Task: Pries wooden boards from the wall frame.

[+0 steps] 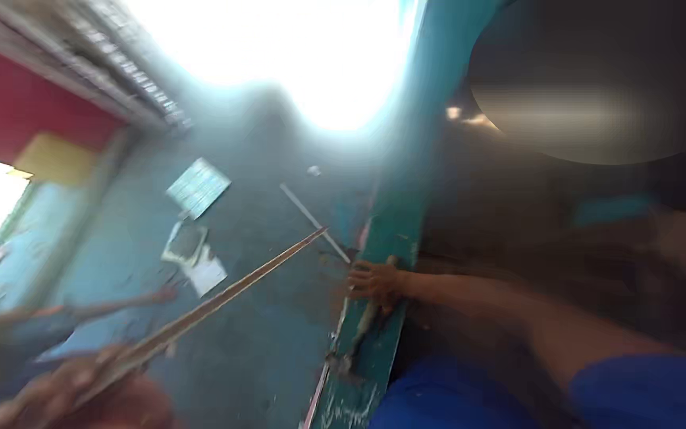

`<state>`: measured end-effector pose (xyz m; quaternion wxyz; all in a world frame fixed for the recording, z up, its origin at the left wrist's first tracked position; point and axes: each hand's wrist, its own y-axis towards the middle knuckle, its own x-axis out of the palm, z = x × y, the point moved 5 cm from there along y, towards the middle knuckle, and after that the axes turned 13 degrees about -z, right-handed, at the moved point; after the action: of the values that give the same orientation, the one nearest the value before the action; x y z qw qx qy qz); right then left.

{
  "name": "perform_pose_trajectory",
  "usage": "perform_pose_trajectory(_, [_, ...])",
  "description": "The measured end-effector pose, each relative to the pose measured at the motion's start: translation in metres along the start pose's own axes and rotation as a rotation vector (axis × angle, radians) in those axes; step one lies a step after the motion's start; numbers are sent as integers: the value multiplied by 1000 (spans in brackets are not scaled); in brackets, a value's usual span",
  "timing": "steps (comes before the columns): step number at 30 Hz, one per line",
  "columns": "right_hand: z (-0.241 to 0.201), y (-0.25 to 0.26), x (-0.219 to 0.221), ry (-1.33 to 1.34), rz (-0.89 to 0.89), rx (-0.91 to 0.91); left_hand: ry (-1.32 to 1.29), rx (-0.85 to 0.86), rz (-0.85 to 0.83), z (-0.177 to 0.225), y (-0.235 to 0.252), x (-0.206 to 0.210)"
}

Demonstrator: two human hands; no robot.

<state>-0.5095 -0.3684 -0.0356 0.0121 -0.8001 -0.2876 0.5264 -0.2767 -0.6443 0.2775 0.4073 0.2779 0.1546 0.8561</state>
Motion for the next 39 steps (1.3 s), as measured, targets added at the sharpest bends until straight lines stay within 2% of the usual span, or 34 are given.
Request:
perform_pose_trajectory(3, [-1,-7,2,-52,32,-81,52,218,114,13,4,4])
perform_pose_trajectory(7, [-16,-13,11,-128,78,-128,133,276,241,58,1,12])
perform_pose_trajectory(11, [-46,-25,18,-106,36,12,178,360,304,92,-21,-1])
perform_pose_trajectory(15, [-72,-52,2,-37,-48,204,157,398,426,91,-57,-21])
perform_pose_trajectory(17, [-74,-80,1,104,-83,344,108,408,457,74,-82,-40])
perform_pose_trajectory(20, [-68,-143,4,363,-102,559,7,301,697,30,-127,-72])
perform_pose_trajectory(23, [-76,-207,15,618,51,666,-10,116,893,-27,-172,-91])
perform_pose_trajectory(25, [-85,-234,17,713,164,729,-29,3,911,-66,-202,-92])
perform_pose_trajectory(28, [-89,-239,10,779,318,805,-98,-196,912,-128,-244,-83])
perform_pose_trajectory(32, [-79,-220,4,866,379,831,-57,-440,1155,-184,-289,-76])
perform_pose_trajectory(36, [-77,-207,-19,820,281,860,-66,-414,1220,-188,-300,-94])
perform_pose_trajectory(39, [-81,-197,-42,711,248,819,34,-395,1267,-179,-304,-118])
